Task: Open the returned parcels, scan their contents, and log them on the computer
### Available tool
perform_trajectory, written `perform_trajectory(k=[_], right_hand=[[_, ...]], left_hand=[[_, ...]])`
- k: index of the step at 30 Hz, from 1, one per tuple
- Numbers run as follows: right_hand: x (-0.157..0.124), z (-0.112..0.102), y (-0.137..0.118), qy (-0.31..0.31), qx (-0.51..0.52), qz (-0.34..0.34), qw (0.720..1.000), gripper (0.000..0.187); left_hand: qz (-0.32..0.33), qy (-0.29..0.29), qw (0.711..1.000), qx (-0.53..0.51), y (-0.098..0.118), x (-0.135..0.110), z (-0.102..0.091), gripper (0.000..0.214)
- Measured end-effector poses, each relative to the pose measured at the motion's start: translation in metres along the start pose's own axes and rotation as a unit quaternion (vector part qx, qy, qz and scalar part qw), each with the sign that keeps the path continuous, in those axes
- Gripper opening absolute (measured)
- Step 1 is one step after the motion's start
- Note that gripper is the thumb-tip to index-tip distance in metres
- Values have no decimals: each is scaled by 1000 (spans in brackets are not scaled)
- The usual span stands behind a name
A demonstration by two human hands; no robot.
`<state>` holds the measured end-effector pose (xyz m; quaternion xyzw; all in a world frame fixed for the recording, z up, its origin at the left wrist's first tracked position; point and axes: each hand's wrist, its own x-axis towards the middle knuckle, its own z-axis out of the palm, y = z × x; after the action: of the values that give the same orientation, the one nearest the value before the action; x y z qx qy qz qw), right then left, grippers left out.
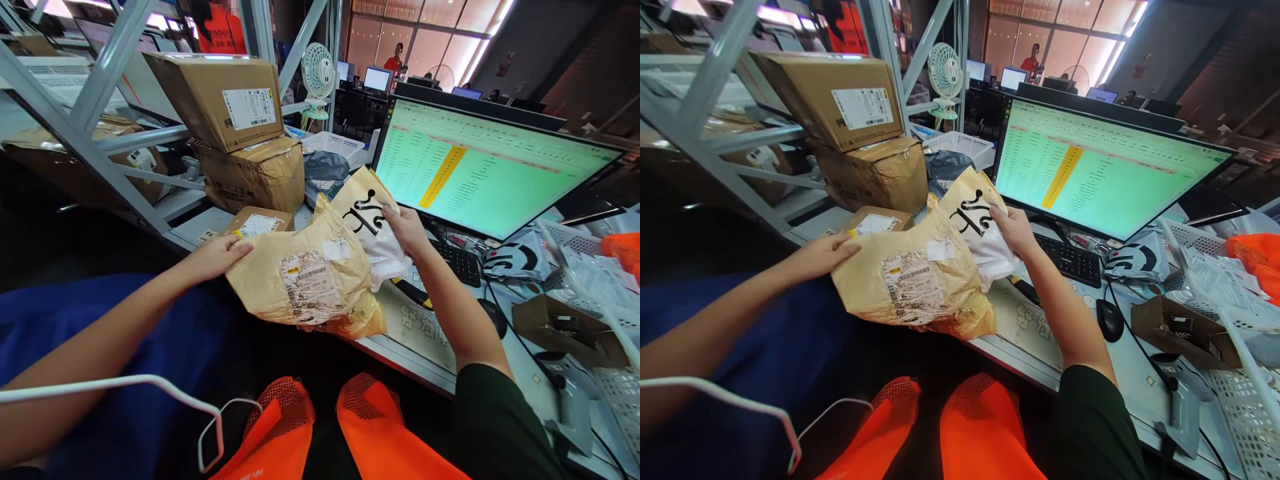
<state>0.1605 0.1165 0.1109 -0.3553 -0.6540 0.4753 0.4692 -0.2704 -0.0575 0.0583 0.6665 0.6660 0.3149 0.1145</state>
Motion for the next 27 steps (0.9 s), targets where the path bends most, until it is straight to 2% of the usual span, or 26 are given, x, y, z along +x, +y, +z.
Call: perform_trajectory(k=[3, 7, 9, 12, 19, 27], right_hand=[[0, -4, -5, 60, 31, -25, 997, 55], [0, -16, -6, 128, 100, -79, 984, 59], [-1, -20, -2, 137, 122, -104, 978, 58], [-3, -24, 6, 151, 152, -131, 968, 57], [-6, -37, 27, 188, 200, -124, 954, 60], [-2, -36, 37, 197, 237, -82, 948, 50]], left_hand=[[-64, 30, 997, 14, 6, -14, 3, 77], [-105, 157, 982, 12, -4, -34, 0, 56], [-107, 208, 972, 13, -11, -42, 5, 51], [-105, 268, 957, -9, -16, -50, 24, 50], [-84, 350, 926, -113, -13, -54, 64, 62], [-72, 366, 916, -147, -14, -54, 86, 70]])
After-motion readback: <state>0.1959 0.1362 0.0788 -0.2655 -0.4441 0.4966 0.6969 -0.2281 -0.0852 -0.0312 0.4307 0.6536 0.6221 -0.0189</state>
